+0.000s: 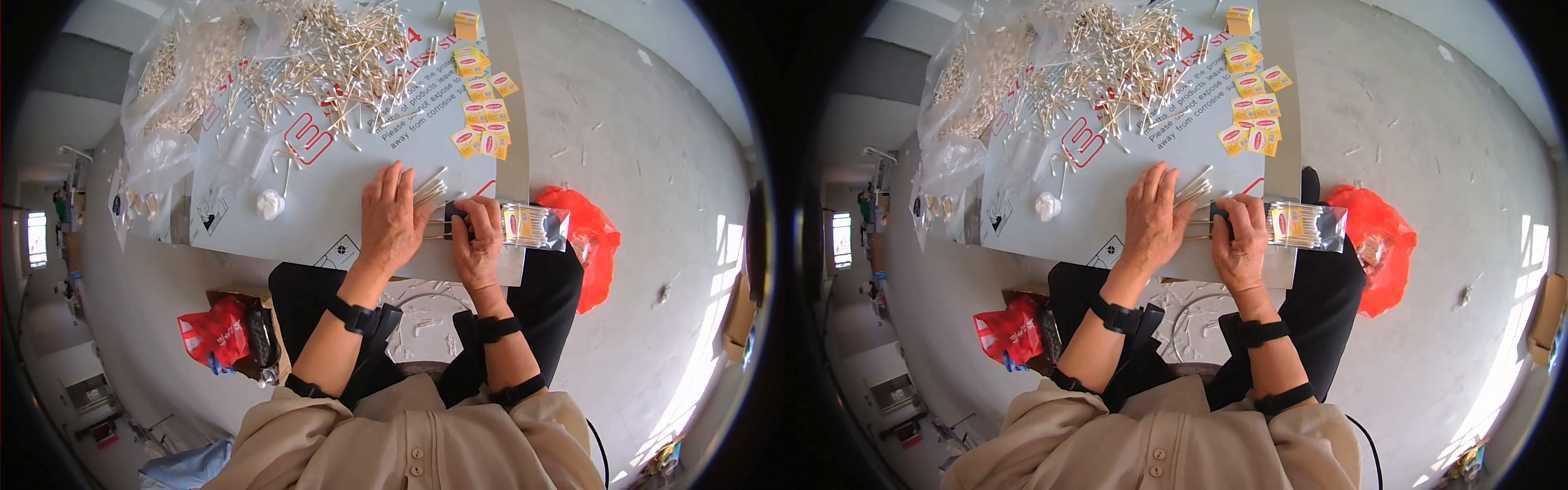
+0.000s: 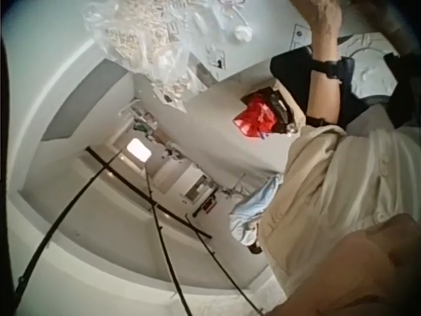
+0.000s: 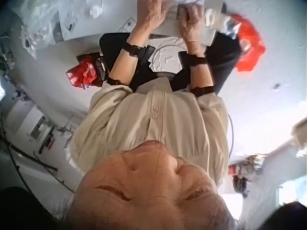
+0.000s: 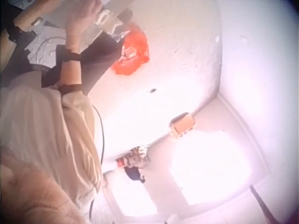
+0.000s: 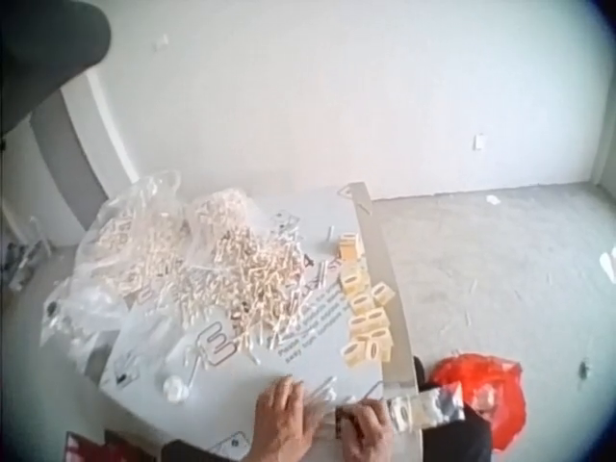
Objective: Packaging cotton swabs into plastic containers and applying labels.
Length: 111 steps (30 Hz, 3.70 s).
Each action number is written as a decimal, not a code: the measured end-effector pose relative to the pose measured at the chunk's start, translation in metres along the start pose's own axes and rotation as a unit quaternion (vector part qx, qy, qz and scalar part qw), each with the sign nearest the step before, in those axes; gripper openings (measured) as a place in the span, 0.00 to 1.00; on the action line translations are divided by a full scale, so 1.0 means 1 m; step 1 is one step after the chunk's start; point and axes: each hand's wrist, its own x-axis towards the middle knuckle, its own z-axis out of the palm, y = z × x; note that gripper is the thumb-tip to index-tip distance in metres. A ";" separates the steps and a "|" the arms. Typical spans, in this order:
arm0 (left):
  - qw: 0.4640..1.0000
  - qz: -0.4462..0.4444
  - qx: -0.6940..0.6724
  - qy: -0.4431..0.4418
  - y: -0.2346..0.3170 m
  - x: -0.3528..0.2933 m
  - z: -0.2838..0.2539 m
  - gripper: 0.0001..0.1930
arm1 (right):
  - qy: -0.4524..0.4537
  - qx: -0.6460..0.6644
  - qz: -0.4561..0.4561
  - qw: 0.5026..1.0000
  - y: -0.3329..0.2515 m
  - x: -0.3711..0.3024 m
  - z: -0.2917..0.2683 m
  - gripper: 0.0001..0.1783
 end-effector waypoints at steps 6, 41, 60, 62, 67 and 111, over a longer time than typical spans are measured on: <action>0.996 -0.037 0.011 -0.084 0.022 -0.035 0.008 0.44 | 0.005 0.131 0.066 0.989 0.001 0.015 -0.002 0.20; 0.996 -0.048 -0.005 -0.073 0.040 -0.044 0.013 0.50 | -0.007 0.388 0.187 0.903 0.008 0.022 0.009 0.32; 0.919 -0.118 -0.366 0.087 0.029 0.005 0.037 0.25 | -0.028 -0.063 -0.023 0.997 0.051 0.024 0.025 0.32; 0.933 -0.072 -0.328 0.128 0.030 0.007 0.041 0.24 | -0.012 0.059 0.028 0.998 0.056 0.026 0.026 0.31; 0.973 0.004 -0.110 0.201 0.040 -0.002 0.063 0.28 | -0.019 0.221 0.119 0.968 0.059 0.034 0.024 0.29; 0.997 0.016 -0.016 -0.068 0.027 -0.043 0.012 0.44 | 0.016 0.334 0.210 0.919 0.001 -0.029 -0.044 0.27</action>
